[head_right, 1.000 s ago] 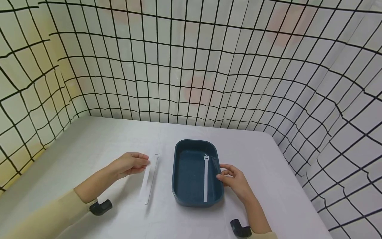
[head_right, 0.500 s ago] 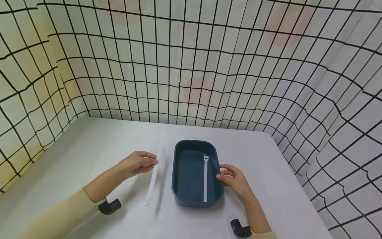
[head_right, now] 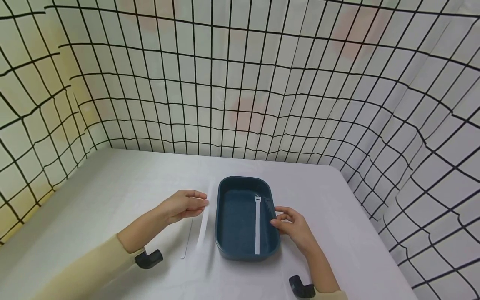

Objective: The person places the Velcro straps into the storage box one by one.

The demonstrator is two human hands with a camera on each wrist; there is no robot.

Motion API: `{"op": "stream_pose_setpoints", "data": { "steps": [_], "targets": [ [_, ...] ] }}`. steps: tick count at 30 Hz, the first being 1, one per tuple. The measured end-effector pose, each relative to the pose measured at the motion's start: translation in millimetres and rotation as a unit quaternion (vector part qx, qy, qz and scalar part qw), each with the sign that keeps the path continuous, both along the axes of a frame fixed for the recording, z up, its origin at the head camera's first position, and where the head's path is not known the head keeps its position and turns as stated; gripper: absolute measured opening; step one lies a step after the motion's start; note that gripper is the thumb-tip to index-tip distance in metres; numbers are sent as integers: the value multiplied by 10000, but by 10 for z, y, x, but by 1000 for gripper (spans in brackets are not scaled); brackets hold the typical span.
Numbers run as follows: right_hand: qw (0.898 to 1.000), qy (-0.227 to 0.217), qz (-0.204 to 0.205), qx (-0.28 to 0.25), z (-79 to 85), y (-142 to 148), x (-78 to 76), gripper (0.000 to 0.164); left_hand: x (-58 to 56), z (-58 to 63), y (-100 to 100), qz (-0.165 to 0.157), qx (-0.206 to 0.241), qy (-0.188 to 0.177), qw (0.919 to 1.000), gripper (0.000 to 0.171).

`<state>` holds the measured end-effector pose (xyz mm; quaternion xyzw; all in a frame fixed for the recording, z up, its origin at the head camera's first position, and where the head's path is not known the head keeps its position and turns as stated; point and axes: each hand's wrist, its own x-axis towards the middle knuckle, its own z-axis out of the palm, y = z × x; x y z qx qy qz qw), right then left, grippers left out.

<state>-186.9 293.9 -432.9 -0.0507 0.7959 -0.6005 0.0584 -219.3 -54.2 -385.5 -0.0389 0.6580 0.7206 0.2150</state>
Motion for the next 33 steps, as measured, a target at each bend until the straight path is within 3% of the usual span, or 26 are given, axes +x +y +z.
{"op": "stream_pose_setpoints", "data": {
  "steps": [33],
  "targets": [
    [9999, 22, 62, -102, -21, 23, -4, 52, -130, 14, 554, 163, 393, 52, 9991, 21]
  ]
}}
